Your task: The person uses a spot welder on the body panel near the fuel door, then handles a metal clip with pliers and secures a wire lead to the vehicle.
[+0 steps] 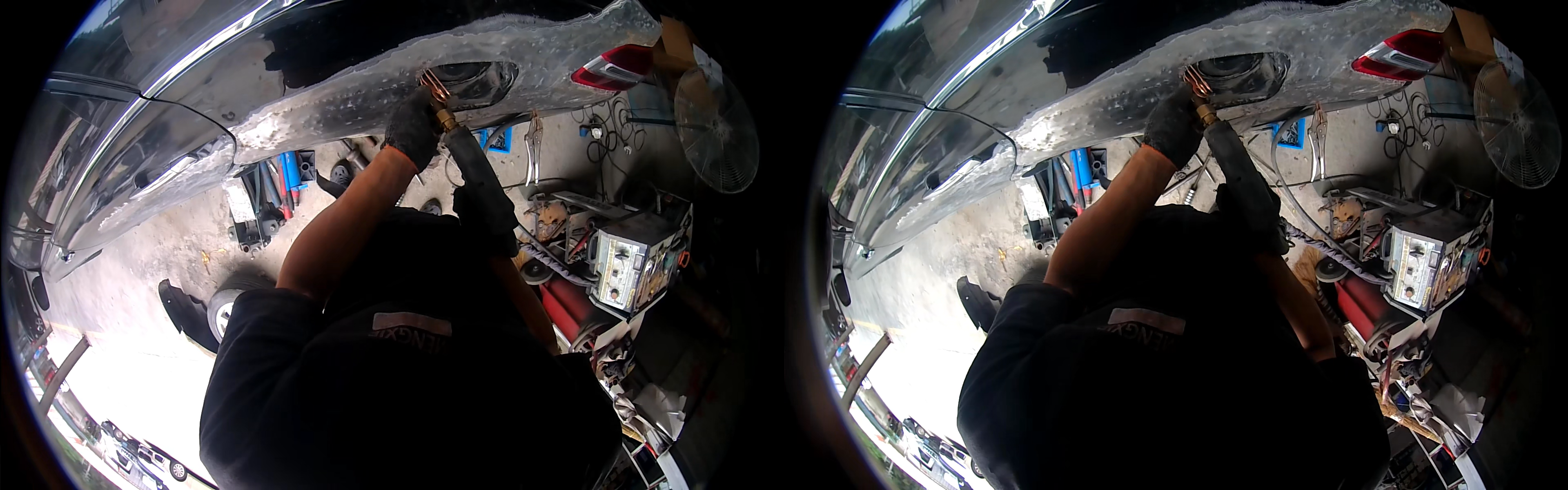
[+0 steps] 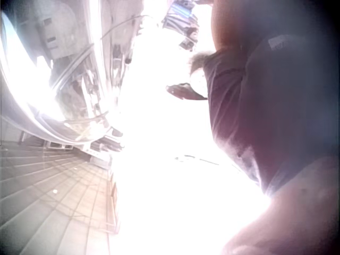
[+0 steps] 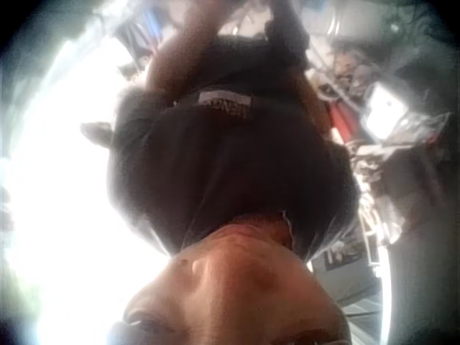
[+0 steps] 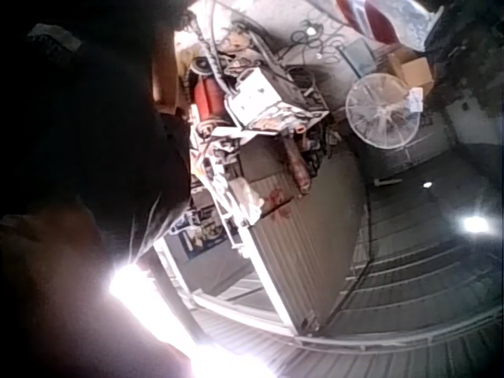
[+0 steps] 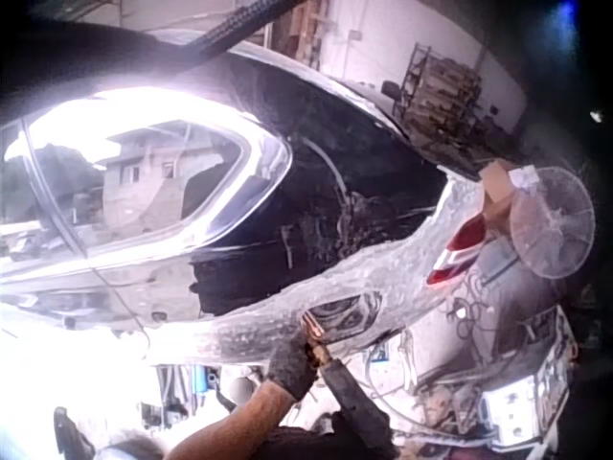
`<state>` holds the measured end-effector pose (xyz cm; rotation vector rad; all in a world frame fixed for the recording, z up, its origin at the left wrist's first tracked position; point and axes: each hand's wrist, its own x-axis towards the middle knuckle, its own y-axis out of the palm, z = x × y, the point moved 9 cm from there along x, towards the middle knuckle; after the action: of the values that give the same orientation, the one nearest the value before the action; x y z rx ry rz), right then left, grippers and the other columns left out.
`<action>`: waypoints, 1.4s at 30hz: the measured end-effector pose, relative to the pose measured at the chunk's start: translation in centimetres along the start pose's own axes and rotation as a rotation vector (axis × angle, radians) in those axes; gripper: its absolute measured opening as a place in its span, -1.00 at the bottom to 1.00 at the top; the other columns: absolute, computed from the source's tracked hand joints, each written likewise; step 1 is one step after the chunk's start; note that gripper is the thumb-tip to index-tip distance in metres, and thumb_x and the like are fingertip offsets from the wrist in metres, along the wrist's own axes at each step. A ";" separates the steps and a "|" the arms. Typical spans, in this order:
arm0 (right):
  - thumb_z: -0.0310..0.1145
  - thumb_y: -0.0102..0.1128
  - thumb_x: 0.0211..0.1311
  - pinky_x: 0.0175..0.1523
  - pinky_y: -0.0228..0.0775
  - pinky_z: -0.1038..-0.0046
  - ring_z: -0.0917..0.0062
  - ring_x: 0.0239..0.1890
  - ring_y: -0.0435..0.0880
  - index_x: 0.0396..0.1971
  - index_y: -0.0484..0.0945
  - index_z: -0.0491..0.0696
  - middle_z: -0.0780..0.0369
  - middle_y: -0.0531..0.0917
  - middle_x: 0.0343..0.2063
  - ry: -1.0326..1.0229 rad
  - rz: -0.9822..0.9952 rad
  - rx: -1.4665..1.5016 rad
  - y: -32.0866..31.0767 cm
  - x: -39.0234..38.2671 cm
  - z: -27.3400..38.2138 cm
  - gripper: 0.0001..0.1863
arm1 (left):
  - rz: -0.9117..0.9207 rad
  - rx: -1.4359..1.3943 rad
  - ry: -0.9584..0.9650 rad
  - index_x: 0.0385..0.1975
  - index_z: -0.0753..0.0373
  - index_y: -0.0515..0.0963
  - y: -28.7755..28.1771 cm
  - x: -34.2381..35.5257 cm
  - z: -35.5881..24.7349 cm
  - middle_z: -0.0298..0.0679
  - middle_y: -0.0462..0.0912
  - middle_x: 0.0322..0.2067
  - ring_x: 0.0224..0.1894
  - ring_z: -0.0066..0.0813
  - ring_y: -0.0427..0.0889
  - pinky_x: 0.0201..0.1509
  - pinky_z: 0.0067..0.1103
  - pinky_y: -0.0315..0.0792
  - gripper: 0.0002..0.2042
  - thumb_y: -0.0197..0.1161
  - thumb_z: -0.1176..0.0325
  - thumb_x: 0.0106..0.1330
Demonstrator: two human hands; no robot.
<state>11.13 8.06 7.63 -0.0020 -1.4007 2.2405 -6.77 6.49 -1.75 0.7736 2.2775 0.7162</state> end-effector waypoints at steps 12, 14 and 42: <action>-0.32 0.24 -0.02 -0.36 0.44 0.24 0.23 -0.40 0.60 -0.42 0.57 -0.01 0.14 0.58 -0.48 0.037 0.001 -0.158 -0.7 1.0 0.7 -0.85 | -0.008 0.316 0.146 -0.27 0.22 0.48 1.1 -1.6 -2.6 -0.34 0.52 -0.41 -0.41 -0.56 0.49 -0.34 -0.59 0.38 -0.73 -0.05 0.16 0.39; -0.32 0.24 -0.02 -0.36 0.44 0.24 0.23 -0.40 0.60 -0.43 0.56 0.00 0.14 0.58 -0.48 0.045 0.049 -0.201 -0.4 1.0 0.5 -0.86 | 0.033 0.387 0.195 -0.25 0.23 0.48 1.4 -1.4 -2.7 -0.34 0.52 -0.40 -0.39 -0.56 0.49 -0.31 -0.59 0.37 -0.73 -0.04 0.16 0.39; -0.20 0.15 0.07 -0.37 0.45 0.31 0.35 -0.42 0.63 -0.47 0.57 0.02 0.21 0.62 -0.48 0.234 0.201 -0.266 0.6 -0.3 -1.5 -0.83 | 0.037 0.648 0.211 -0.13 0.24 0.42 2.1 -3.6 -3.4 -0.16 0.59 -0.33 -0.26 -0.39 0.62 -0.22 -0.49 0.48 -0.83 0.08 0.39 0.33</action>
<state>11.55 9.03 6.34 -0.4981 -1.6130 2.1063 -6.09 4.54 3.25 1.0675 2.7279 0.0511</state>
